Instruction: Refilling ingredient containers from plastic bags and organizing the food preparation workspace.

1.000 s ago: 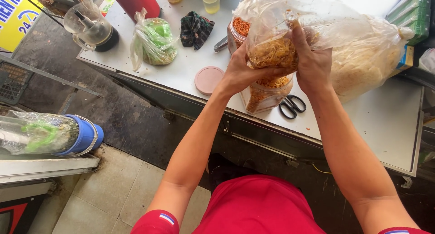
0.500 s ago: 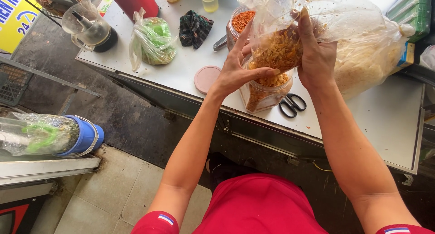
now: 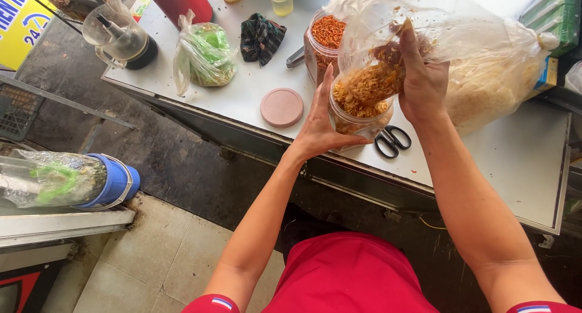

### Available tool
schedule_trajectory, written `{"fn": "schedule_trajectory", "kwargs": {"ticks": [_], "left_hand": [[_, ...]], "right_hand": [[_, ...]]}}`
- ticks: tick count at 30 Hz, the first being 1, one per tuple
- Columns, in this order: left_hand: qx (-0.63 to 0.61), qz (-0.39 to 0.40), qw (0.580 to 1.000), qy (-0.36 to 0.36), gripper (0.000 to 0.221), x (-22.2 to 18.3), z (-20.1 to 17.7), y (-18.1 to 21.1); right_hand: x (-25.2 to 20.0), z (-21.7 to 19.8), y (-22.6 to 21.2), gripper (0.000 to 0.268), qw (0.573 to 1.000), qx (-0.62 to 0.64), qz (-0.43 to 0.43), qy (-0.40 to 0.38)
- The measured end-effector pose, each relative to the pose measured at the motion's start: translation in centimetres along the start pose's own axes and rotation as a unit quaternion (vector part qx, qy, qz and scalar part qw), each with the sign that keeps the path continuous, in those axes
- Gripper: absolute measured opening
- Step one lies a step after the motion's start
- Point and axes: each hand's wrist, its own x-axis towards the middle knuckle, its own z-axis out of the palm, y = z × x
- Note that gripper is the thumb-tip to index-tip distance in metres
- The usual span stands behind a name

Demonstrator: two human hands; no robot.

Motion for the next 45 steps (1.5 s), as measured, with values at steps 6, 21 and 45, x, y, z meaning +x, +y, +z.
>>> {"fn": "schedule_trajectory", "kwargs": {"ticks": [6,21,45], "left_hand": [[0.023,0.036,0.998,0.036,0.145,0.1,0.7,0.0],[0.034,0.079,0.996,0.037,0.138,-0.6,1.3,-0.7],[-0.089,0.139,0.975,-0.15,0.129,1.3,12.9,8.2]], "right_hand": [[-0.3,0.5,-0.7,0.03,0.999,-0.053,0.005,0.007],[-1.0,-1.1,-1.8,0.032,1.0,-0.009,0.014,0.016],[-13.1,-8.3,-15.3,0.042,0.963,-0.167,-0.094,0.187]]}}
